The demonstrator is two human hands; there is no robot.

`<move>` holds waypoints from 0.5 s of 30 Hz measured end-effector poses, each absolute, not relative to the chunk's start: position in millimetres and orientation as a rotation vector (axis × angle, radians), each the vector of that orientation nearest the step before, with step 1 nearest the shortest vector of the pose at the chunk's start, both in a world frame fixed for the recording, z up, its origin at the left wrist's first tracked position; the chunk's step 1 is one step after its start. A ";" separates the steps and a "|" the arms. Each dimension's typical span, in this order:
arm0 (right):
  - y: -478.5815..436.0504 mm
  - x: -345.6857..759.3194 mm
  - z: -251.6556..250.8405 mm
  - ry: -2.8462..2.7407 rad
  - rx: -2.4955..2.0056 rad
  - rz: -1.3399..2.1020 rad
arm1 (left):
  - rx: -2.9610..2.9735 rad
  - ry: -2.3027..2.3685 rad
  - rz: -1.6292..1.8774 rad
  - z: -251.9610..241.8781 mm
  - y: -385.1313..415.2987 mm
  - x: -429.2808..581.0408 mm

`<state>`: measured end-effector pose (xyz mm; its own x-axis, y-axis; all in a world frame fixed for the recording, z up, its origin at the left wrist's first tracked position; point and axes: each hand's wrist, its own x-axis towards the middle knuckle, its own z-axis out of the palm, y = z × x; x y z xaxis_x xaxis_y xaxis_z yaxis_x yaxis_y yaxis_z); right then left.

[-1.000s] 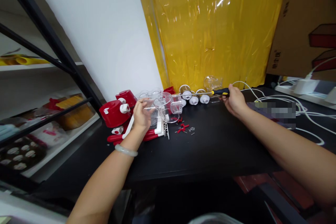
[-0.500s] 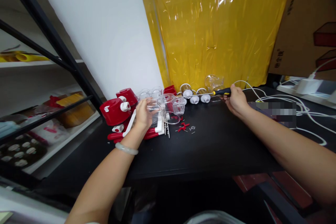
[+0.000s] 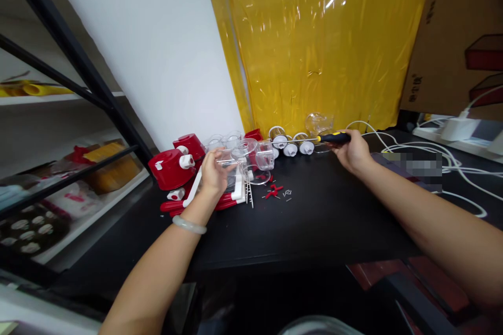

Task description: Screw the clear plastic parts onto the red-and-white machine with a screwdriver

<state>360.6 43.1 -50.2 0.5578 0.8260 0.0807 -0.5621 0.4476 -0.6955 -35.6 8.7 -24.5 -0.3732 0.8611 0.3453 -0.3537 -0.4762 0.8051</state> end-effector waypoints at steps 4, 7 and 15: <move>40.9 359.7 -56.2 -0.550 -0.755 0.778 | 1.011 0.805 1.942 -26.1 11.8 -38.2; 38.7 358.7 -56.1 -0.586 -0.806 0.751 | 1.026 0.816 1.922 -26.7 13.1 -40.1; 37.2 359.5 -46.2 -0.580 -0.712 0.782 | 0.996 0.814 1.922 -25.7 9.5 -36.1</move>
<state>359.5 37.2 -46.2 0.5812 0.7881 0.2028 -0.4228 0.5054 -0.7522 -36.1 9.5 -25.7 -0.3649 0.8667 0.3400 -0.3589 -0.4679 0.8076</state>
